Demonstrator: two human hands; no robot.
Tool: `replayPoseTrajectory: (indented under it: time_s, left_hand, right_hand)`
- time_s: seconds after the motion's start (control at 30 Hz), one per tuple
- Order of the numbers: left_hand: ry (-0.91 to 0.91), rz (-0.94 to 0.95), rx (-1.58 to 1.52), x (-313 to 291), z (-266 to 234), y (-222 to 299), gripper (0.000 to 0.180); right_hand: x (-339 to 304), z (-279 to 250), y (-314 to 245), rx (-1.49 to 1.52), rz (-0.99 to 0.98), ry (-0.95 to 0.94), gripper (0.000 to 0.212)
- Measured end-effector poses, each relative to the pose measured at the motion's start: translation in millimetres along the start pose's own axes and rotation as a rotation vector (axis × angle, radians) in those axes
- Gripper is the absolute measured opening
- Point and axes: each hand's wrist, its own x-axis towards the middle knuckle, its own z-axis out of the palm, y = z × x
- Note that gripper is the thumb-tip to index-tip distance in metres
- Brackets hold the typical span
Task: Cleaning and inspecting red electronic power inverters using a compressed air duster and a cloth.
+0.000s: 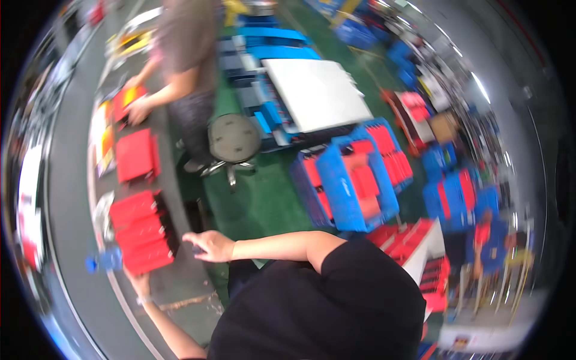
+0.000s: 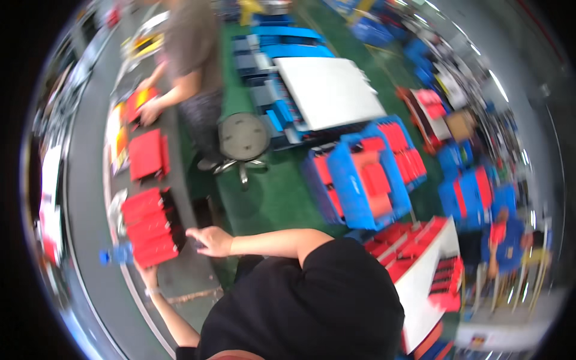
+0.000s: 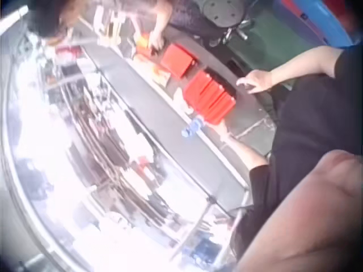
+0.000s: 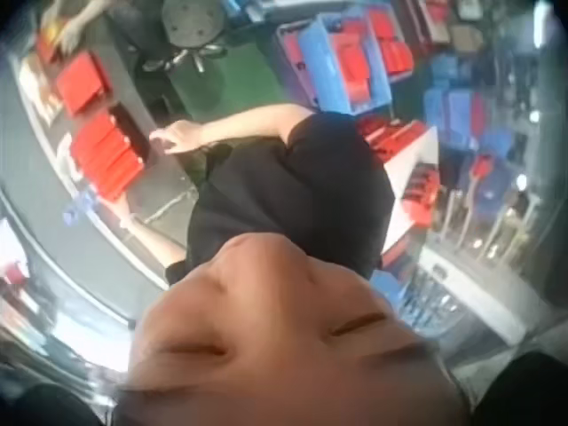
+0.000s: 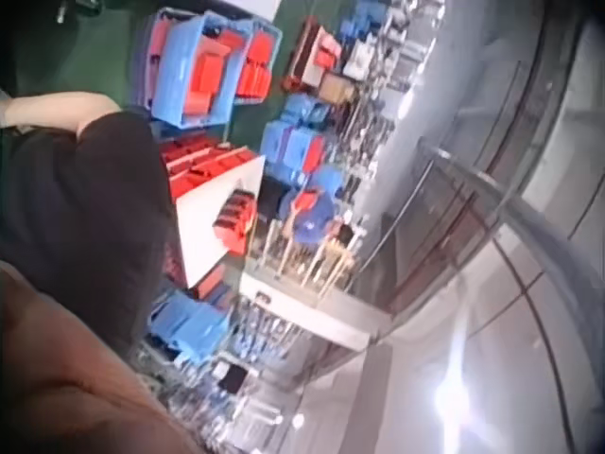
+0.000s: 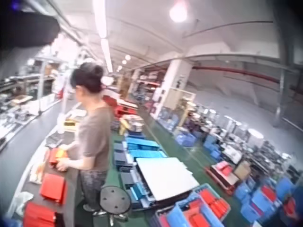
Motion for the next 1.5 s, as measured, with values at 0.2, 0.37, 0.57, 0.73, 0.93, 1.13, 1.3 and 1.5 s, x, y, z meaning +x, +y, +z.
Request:
replayPoseTrajectory:
  time_s: [0.2,0.37,0.57,0.73,0.93,1.13,1.3,1.5]
  left_hand:
    - [0.481,-0.622,0.128,-12,35,-5,0.051]
    - [0.437,-0.497,0.278,-24,132,-15,0.043]
    - [-0.286,-0.360,-0.012,-55,310,62,0.039]
    - [-0.524,-0.328,0.161,-123,415,117,0.034]
    - [-0.883,-0.313,0.246,-198,448,150,0.026]
    - [-0.884,-0.221,0.325,-229,434,137,0.024]
    - [-0.841,-0.306,0.222,-256,393,138,0.020]
    - [-0.760,-0.127,0.415,-339,375,164,0.032]
  right_hand:
    - [-115,-70,64,-0.193,0.329,0.297,0.027]
    - [-273,-145,82,-0.017,0.702,0.886,0.027]
    - [-559,-189,18,-0.326,1.269,1.736,0.032]
    - [-829,-135,-8,-0.543,1.564,2.449,0.040]
    - [-989,-127,-62,-0.125,1.772,2.672,0.066]
    - [-1059,-124,-56,-0.219,1.980,2.275,0.055]
    - [-1073,-107,-42,-0.960,2.460,0.996,0.032]
    - [-1060,-73,-98,-0.752,1.784,1.563,0.026]
